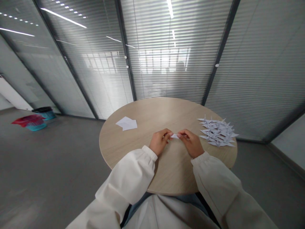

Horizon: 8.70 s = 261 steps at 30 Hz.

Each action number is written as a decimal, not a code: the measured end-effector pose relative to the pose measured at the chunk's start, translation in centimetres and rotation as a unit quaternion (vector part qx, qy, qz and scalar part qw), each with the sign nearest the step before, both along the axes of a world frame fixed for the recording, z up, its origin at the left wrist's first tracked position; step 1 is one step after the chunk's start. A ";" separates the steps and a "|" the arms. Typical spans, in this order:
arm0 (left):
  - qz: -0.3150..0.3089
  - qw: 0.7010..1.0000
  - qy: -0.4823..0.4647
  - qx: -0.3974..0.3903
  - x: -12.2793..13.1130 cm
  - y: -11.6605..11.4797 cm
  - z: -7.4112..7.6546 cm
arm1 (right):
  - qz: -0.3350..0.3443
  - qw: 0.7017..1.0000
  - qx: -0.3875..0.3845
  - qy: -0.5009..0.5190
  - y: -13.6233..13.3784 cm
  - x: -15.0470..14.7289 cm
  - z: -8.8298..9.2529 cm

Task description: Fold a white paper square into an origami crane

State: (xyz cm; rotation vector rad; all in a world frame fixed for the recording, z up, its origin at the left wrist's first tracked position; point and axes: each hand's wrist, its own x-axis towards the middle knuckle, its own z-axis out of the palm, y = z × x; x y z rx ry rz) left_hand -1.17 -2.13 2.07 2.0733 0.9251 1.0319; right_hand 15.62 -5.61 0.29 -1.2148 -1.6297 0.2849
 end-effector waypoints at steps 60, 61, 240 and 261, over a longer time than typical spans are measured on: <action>-0.013 0.996 -0.059 -0.062 0.6 0.4 -0.8 | -0.019 0.986 0.138 -0.089 0.1 -0.4 0.2; -0.018 0.995 -0.067 -0.070 0.7 0.4 -0.8 | -0.026 0.985 0.143 -0.098 0.1 -0.4 0.1; 0.058 0.982 -0.063 0.171 -0.3 0.6 0.4 | -0.025 0.986 0.146 -0.077 0.3 -0.2 -0.1; 0.011 0.982 -0.057 0.179 -0.3 0.3 0.8 | -0.020 0.989 0.137 -0.048 0.1 -0.2 0.2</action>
